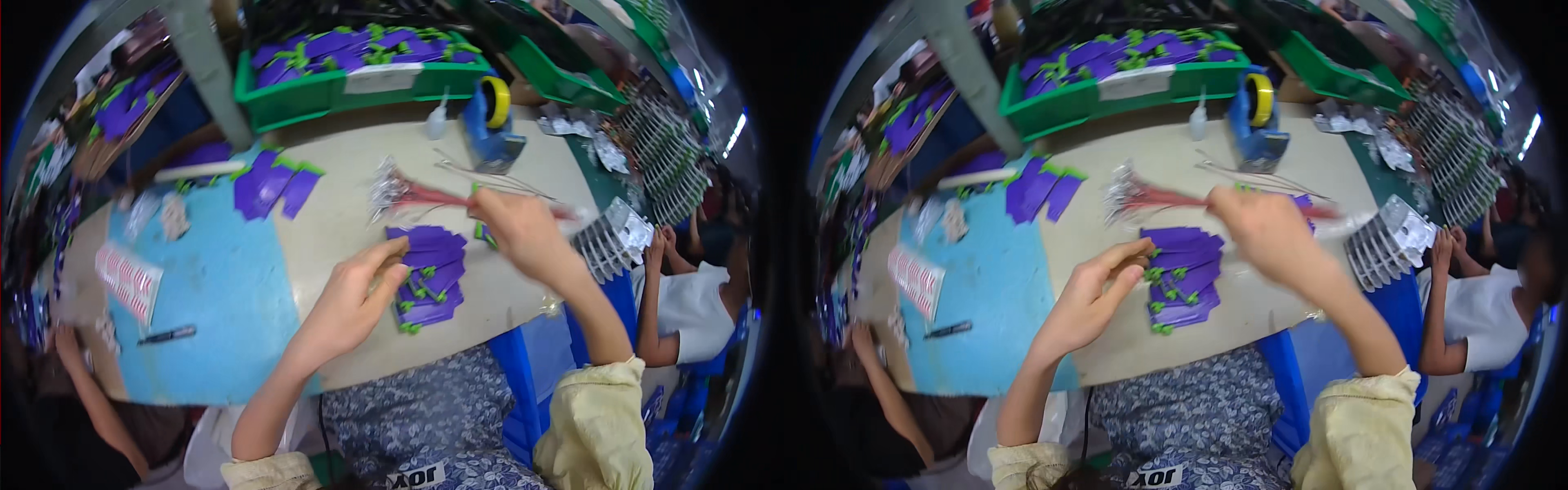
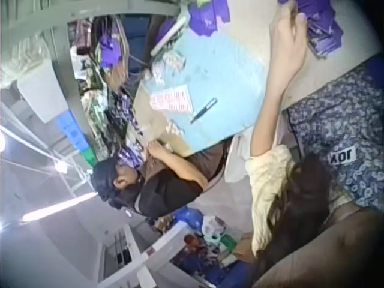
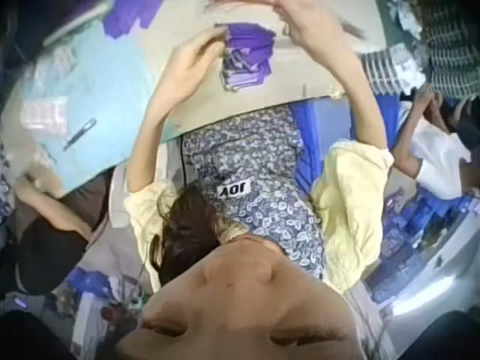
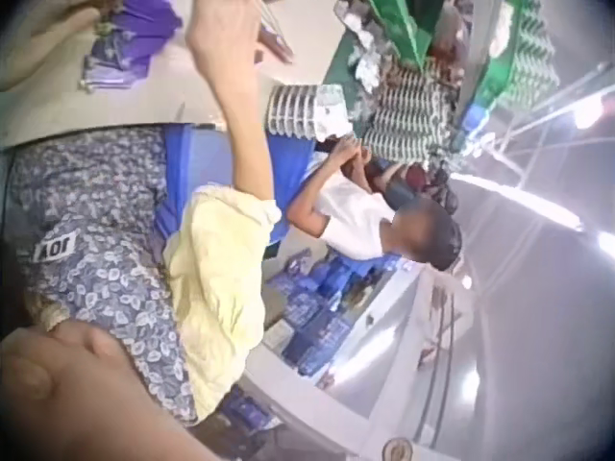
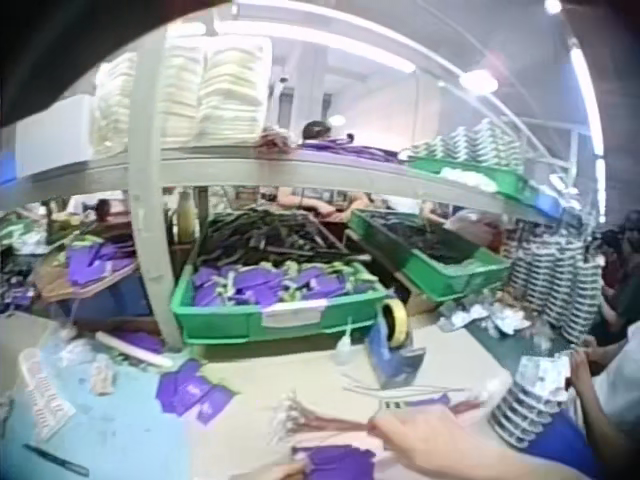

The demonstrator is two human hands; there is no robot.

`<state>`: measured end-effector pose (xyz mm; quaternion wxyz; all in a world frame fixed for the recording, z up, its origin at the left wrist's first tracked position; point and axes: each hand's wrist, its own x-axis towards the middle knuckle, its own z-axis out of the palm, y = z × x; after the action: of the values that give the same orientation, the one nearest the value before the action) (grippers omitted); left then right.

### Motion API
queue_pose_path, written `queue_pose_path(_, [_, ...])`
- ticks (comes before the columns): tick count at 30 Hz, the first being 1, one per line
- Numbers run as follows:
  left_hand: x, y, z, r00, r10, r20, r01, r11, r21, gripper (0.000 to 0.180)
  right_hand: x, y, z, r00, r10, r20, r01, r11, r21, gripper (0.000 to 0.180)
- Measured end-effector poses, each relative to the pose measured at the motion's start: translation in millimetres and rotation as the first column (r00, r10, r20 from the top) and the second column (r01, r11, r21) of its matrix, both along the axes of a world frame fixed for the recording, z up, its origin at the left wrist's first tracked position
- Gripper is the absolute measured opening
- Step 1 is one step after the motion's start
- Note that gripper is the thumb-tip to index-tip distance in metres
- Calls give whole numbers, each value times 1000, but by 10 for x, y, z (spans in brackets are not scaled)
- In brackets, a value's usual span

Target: The person assembles small purple plastic firework casings by inserting red and silver sticks into them. They apply glue from a small bottle to the casings and wipe excess with a tissue. The person organizes the casings on the table and places finished units into a green bin.

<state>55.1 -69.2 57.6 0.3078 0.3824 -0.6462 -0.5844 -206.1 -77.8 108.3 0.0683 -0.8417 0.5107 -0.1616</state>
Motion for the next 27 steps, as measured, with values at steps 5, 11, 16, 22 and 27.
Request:
queue_pose_path(5, [-447, -585, -343, 959, -35, 280, 186, 824, -535, 32, -926, -499, -503, 912, -140, -386, 94, 986, -135, 20])
queue_pose_path(11, [-305, -704, -545, 961, -43, 273, 171, 869, -465, 26, -577, -454, -764, 954, -300, -28, 271, 896, -352, 28])
queue_pose_path(16, [-347, -656, -491, 967, -112, 231, 210, 861, -462, 25, -420, -484, -845, 925, -253, 285, 249, 967, 52, 15])
queue_pose_path(22, [-414, -770, -549, 946, 153, 287, 88, 729, -679, 19, -391, -590, -1039, 981, -81, 175, 102, 988, -113, 16])
queue_pose_path(27, [-408, -925, -699, 927, 239, 289, 80, 628, -774, 22, -102, -370, -289, 803, -24, 595, 192, 956, -221, 22])
